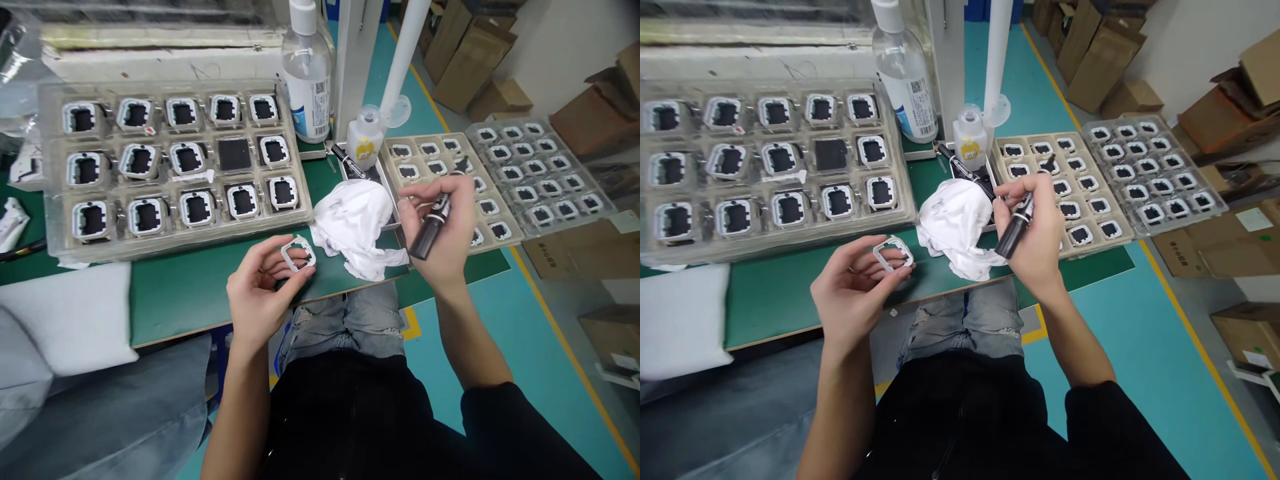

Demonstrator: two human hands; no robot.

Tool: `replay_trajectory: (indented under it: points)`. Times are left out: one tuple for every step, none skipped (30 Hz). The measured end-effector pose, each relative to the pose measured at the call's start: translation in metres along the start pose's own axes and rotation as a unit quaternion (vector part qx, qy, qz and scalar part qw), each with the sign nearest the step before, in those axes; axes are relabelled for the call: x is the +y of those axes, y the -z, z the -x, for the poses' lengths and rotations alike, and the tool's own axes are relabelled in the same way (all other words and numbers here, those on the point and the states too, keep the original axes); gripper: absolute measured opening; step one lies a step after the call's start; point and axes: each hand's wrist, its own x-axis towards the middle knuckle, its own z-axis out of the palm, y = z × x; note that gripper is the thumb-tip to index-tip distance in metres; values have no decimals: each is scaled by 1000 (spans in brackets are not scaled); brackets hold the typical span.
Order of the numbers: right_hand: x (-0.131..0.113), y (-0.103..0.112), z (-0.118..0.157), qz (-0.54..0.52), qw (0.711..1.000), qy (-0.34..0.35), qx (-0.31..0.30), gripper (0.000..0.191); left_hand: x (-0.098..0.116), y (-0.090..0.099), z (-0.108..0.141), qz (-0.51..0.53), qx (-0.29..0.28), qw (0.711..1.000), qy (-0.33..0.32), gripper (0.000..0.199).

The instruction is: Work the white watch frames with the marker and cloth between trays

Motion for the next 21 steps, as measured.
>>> replay_trajectory:
  points:
    - [-5, 1, 10, 2, 1000, 10, 17, 24, 1, 0, 0, -1, 2, 1000, 1, 54]
    - [-8, 3, 22, 7, 1000, 23, -2, 30, 1, 0, 1, -3, 2, 1000, 3, 54]
    - [-10, 5, 36, 14, 998, 51, -27, 35, 2, 0, 1, -5, 1, 1000, 6, 53]
    - [-10, 8, 50, 33, 994, 86, -54, 39, 2, 0, 2, -6, 0, 1000, 9, 53]
    - [-7, 10, 63, 65, 987, 124, -76, 41, 3, -1, 2, -8, -2, 1000, 10, 53]
    - [-4, 12, 74, 104, 979, 149, -89, 41, 3, -1, 2, -10, -4, 1000, 10, 54]
    - [1, 14, 83, 137, 974, 162, -84, 40, 3, -1, 2, -14, -4, 1000, 9, 54]
    - [7, 15, 89, 166, 970, 165, -73, 39, 3, -1, 1, -18, -5, 1000, 8, 54]
    - [12, 16, 93, 191, 967, 156, -64, 38, 3, -1, 1, -23, -5, 1000, 6, 54]
    - [17, 17, 94, 209, 965, 146, -58, 36, 3, -1, 1, -27, -6, 1000, 5, 54]
    - [19, 17, 93, 222, 964, 136, -57, 33, 3, -1, 1, -30, -6, 1000, 5, 54]
    - [20, 18, 91, 225, 964, 129, -54, 31, 3, -1, 1, -30, -5, 1000, 4, 54]
    - [19, 19, 89, 218, 967, 122, -47, 29, 3, 0, 2, -30, -3, 1000, 4, 54]
    - [16, 20, 86, 200, 973, 113, -37, 28, 3, 0, 2, -30, -1, 1000, 6, 54]
    - [12, 21, 84, 172, 980, 100, -22, 27, 4, 0, 2, -32, 0, 999, 8, 54]
    - [7, 23, 81, 139, 987, 83, -3, 27, 4, 0, 2, -34, 1, 999, 10, 54]
    - [2, 26, 79, 107, 992, 66, 19, 30, 4, 0, 2, -35, 2, 999, 13, 54]
    - [-4, 28, 77, 83, 994, 54, 40, 32, 4, 0, 2, -36, 0, 999, 15, 55]
    - [-8, 32, 75, 72, 995, 47, 57, 34, 4, 0, 2, -35, -2, 999, 18, 55]
    - [-11, 36, 73, 71, 994, 47, 70, 34, 4, 0, 2, -32, -5, 999, 19, 55]
    - [-13, 40, 71, 79, 992, 52, 78, 33, 4, 0, 2, -28, -7, 999, 20, 56]
